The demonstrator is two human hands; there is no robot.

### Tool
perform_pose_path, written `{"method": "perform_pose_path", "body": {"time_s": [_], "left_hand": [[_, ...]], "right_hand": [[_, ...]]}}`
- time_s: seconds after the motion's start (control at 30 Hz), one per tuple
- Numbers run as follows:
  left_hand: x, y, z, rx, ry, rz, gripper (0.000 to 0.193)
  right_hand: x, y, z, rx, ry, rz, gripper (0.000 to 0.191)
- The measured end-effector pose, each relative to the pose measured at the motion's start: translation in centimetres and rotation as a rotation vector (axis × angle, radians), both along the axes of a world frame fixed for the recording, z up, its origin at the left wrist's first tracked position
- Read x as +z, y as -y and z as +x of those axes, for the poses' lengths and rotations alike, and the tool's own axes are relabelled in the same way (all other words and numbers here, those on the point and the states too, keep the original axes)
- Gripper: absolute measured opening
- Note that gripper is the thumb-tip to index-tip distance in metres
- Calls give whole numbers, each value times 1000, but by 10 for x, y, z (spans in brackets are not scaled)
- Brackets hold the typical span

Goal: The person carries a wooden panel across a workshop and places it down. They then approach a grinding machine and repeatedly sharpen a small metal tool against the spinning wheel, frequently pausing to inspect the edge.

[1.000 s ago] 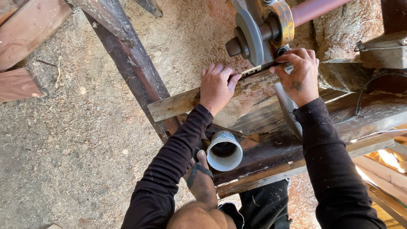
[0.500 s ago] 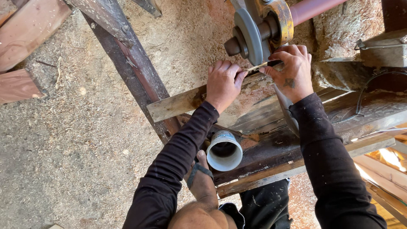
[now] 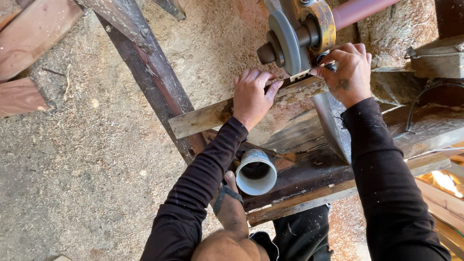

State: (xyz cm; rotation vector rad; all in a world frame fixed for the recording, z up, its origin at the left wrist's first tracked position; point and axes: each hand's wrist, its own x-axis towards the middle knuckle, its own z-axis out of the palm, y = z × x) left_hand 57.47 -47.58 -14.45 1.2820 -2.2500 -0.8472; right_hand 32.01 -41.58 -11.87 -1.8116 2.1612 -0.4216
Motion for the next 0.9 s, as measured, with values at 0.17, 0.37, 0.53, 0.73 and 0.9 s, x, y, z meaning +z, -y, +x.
{"method": "perform_pose_path", "body": {"time_s": [0.17, 0.37, 0.53, 0.73, 0.9], "left_hand": [[1, 0, -2, -2, -2, 2, 29], [-5, 0, -2, -16, 26, -5, 33], [-4, 0, -7, -37, 21, 34, 32], [-3, -3, -17, -28, -11, -34, 28], [-7, -1, -9, -43, 13, 10, 26]], "right_hand": [[-1, -2, -7, -8, -7, 3, 37], [-1, -2, -10, -20, -7, 14, 37], [-2, 1, 2, -25, 14, 38, 36], [7, 2, 27, -2, 34, 25, 41], [12, -2, 30, -25, 78, -22, 35]]}}
